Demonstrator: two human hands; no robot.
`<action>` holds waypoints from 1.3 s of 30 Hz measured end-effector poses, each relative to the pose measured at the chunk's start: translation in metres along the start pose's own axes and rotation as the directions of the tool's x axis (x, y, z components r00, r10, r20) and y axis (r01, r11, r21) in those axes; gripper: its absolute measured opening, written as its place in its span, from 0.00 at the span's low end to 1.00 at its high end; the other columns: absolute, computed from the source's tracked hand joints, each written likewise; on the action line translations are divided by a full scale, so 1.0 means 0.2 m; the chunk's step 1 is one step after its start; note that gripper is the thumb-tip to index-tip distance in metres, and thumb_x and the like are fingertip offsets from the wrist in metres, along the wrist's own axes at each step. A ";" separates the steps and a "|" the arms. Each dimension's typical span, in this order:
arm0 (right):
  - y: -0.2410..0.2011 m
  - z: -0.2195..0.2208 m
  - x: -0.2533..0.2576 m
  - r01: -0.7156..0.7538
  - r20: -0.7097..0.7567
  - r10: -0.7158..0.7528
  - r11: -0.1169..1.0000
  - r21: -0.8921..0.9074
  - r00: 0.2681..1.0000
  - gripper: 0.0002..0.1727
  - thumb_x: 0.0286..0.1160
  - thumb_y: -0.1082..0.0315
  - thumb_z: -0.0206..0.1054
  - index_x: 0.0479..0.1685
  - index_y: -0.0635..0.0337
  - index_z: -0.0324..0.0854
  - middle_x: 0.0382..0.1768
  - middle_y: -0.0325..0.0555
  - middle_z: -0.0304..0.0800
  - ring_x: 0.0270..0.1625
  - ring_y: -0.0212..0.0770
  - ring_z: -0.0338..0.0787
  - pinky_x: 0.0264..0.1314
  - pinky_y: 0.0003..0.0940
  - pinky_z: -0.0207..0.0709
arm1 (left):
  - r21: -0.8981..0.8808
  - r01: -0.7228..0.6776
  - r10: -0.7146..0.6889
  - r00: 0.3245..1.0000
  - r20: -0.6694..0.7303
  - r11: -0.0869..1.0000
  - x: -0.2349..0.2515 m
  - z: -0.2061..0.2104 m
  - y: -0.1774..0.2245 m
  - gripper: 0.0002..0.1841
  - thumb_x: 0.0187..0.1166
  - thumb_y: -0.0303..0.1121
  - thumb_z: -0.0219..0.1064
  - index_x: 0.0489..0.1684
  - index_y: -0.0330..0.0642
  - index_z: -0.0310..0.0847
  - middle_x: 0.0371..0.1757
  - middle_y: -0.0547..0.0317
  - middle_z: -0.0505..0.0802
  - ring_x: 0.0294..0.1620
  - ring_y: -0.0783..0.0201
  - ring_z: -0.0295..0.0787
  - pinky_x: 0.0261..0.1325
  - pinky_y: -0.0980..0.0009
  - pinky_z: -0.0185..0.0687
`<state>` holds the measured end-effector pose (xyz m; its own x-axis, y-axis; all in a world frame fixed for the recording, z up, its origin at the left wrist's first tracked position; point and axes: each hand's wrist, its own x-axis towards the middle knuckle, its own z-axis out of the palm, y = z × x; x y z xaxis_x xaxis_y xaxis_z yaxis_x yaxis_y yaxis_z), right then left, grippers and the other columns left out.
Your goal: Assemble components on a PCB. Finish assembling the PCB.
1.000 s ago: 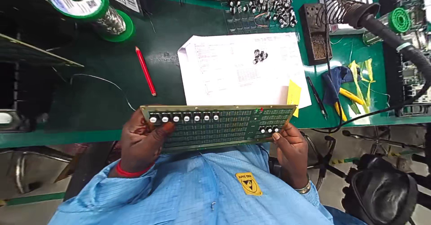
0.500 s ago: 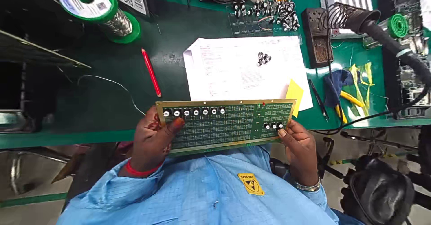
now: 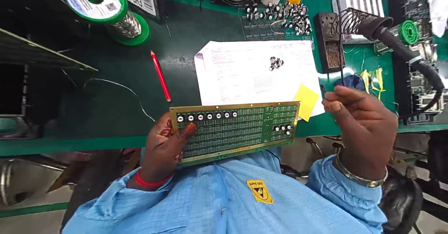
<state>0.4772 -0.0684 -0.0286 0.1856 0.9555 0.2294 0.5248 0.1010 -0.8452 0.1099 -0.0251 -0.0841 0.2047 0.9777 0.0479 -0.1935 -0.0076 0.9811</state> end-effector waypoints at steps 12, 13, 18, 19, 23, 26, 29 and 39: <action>0.11 0.34 0.58 -0.149 0.290 0.272 0.911 -0.384 0.918 0.25 0.70 0.72 0.75 0.69 0.62 0.83 0.59 0.55 0.90 0.52 0.45 0.92 0.57 0.45 0.85 | -0.007 0.026 -0.026 1.000 -0.015 1.000 0.01 0.01 -0.01 0.13 0.81 0.25 0.62 0.60 0.51 0.78 0.49 0.82 0.95 0.50 0.80 0.92 0.57 0.80 0.89; 0.11 0.35 0.59 -0.139 0.295 0.273 0.904 -0.405 0.916 0.24 0.70 0.71 0.75 0.69 0.61 0.84 0.59 0.55 0.89 0.52 0.46 0.91 0.57 0.46 0.85 | -0.013 0.023 -0.024 1.000 -0.011 1.000 0.01 0.01 -0.01 0.13 0.81 0.26 0.62 0.60 0.51 0.78 0.49 0.82 0.95 0.51 0.80 0.92 0.58 0.79 0.89; 0.13 0.39 0.59 -0.048 0.281 0.213 0.867 -0.496 0.936 0.14 0.74 0.67 0.73 0.56 0.62 0.89 0.53 0.58 0.88 0.50 0.50 0.89 0.56 0.50 0.81 | -0.016 0.007 -0.007 1.000 0.001 1.000 0.01 0.00 -0.01 0.14 0.81 0.25 0.61 0.60 0.52 0.79 0.50 0.82 0.95 0.51 0.81 0.92 0.58 0.80 0.88; 0.13 0.39 0.59 -0.046 0.274 0.209 0.864 -0.501 0.939 0.14 0.74 0.67 0.73 0.54 0.63 0.89 0.52 0.58 0.89 0.49 0.50 0.89 0.55 0.49 0.81 | -0.013 0.007 -0.007 1.000 0.002 1.000 0.01 0.00 -0.01 0.14 0.81 0.24 0.61 0.60 0.52 0.79 0.50 0.82 0.95 0.51 0.81 0.92 0.58 0.80 0.88; 0.12 0.35 0.54 -0.090 0.222 0.204 0.896 -0.434 0.953 0.13 0.76 0.69 0.71 0.55 0.65 0.88 0.52 0.55 0.92 0.46 0.42 0.92 0.53 0.40 0.84 | -0.011 -0.003 0.003 1.000 0.006 1.000 0.01 0.00 -0.02 0.14 0.81 0.25 0.61 0.60 0.51 0.78 0.51 0.81 0.95 0.52 0.80 0.92 0.59 0.79 0.88; 0.10 0.29 0.43 -0.061 0.154 0.107 0.958 -0.279 0.982 0.13 0.74 0.70 0.68 0.54 0.64 0.88 0.46 0.46 0.93 0.39 0.24 0.89 0.46 0.20 0.84 | -0.025 -0.004 0.005 1.000 0.007 1.000 0.01 0.00 -0.02 0.15 0.81 0.24 0.61 0.61 0.51 0.79 0.51 0.80 0.95 0.52 0.79 0.92 0.60 0.79 0.88; 0.05 0.24 0.24 -0.026 0.112 0.033 0.998 -0.060 0.993 0.14 0.75 0.73 0.69 0.57 0.67 0.86 0.46 0.42 0.92 0.40 0.21 0.89 0.46 0.17 0.85 | -0.028 -0.002 0.002 1.000 0.010 1.000 0.01 0.00 -0.02 0.15 0.82 0.25 0.62 0.61 0.52 0.80 0.51 0.81 0.95 0.52 0.80 0.92 0.59 0.79 0.88; 0.14 0.26 -0.20 -0.228 0.083 0.231 0.721 0.654 0.969 0.13 0.76 0.68 0.73 0.57 0.55 0.89 0.47 0.39 0.96 0.46 0.33 0.95 0.53 0.30 0.91 | -0.012 0.034 -0.033 0.998 0.046 0.999 0.02 -0.02 -0.01 0.13 0.83 0.28 0.61 0.62 0.53 0.79 0.52 0.81 0.94 0.53 0.80 0.91 0.59 0.79 0.88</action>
<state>0.4418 -0.0898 -0.0864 0.2324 0.9725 -0.0130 -0.2073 0.0364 -0.9776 0.1073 -0.0196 -0.0868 0.2553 0.9666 0.0240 -0.1978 0.0279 0.9799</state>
